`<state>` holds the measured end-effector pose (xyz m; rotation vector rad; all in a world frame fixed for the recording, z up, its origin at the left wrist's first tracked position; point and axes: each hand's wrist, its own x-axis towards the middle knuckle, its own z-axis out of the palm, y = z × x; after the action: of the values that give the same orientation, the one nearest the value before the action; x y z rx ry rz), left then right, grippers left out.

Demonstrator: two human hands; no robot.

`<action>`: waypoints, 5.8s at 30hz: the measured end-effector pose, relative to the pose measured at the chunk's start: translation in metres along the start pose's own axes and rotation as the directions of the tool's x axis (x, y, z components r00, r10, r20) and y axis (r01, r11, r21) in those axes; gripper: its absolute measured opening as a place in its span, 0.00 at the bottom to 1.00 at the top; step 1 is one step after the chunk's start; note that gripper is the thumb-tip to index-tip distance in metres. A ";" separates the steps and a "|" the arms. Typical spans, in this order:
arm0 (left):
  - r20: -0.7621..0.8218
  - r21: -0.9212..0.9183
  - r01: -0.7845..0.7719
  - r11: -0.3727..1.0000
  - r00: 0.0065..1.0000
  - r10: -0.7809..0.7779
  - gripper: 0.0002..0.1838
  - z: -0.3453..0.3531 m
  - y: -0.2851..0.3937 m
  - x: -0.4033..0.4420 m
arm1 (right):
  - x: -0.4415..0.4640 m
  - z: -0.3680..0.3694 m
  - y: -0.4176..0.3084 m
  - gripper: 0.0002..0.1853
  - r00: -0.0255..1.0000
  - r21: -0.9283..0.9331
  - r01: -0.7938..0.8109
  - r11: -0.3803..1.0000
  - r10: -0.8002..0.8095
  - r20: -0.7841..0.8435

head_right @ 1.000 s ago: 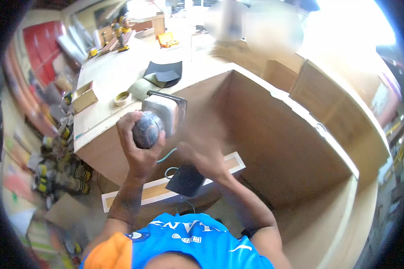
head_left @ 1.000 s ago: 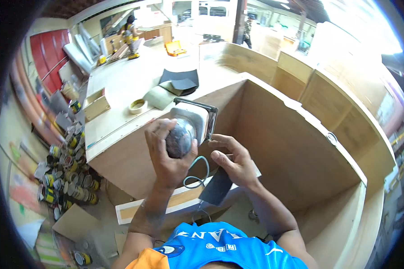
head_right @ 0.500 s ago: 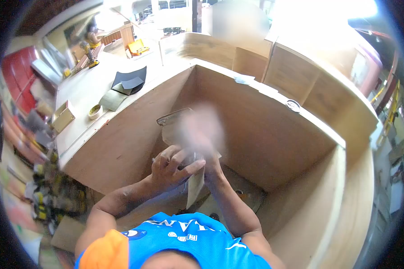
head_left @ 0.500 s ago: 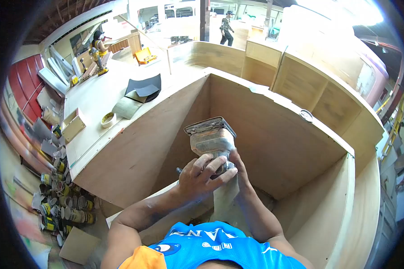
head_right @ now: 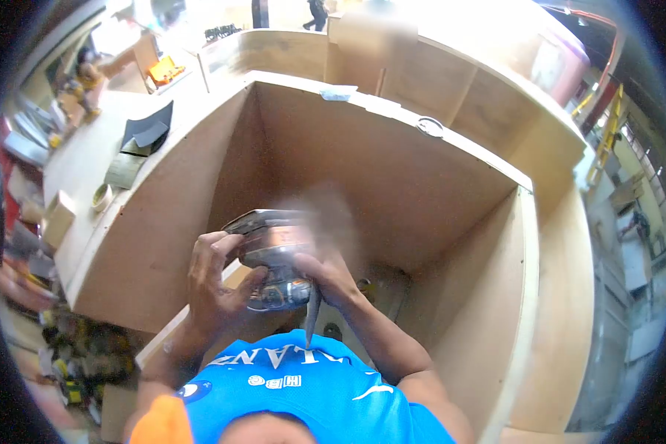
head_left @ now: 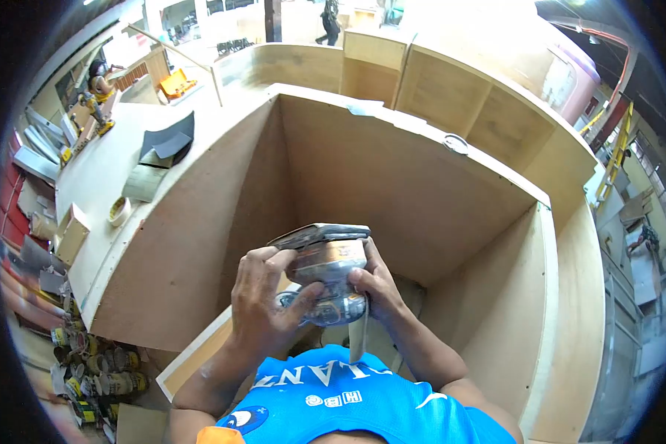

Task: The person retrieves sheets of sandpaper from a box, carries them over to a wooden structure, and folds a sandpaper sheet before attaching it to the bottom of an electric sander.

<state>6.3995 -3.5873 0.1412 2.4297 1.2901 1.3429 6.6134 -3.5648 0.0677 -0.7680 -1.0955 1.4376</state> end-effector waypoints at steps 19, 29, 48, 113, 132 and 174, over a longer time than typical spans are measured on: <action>0.107 -0.024 0.516 0.856 0.853 -0.511 0.34 -0.035 -0.037 -0.109 | 0.016 0.038 0.012 0.42 0.843 -0.678 -0.063 0.732 0.403 0.356; -0.027 -0.023 0.528 0.849 0.849 -0.528 0.31 -0.052 -0.037 -0.133 | 0.037 0.052 0.023 0.45 0.767 -0.711 0.124 0.692 0.388 0.511; -0.121 -0.235 0.631 0.739 0.736 -0.666 0.30 -0.034 -0.036 -0.154 | 0.040 0.059 0.046 0.24 0.747 -0.521 -0.076 0.850 0.395 0.535; 0.591 -0.804 0.538 -0.252 0.681 -0.432 0.26 0.028 -0.110 -0.192 | 0.059 -0.012 0.110 0.26 0.618 -0.391 -0.371 0.843 0.538 0.573; 0.449 -0.878 0.232 -0.420 0.705 -0.549 0.44 0.076 -0.095 -0.204 | 0.087 0.036 0.008 0.22 0.622 -0.906 0.307 0.291 0.660 0.422; 0.465 -0.884 0.258 -0.389 0.425 -0.777 0.39 0.013 -0.089 -0.211 | 0.181 0.074 0.025 0.26 0.943 -0.539 -0.234 0.809 0.325 0.078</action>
<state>6.2974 -3.6744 -0.0449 0.1971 0.7388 1.4366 6.5055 -3.4015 0.0929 -1.2596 -1.5934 1.4789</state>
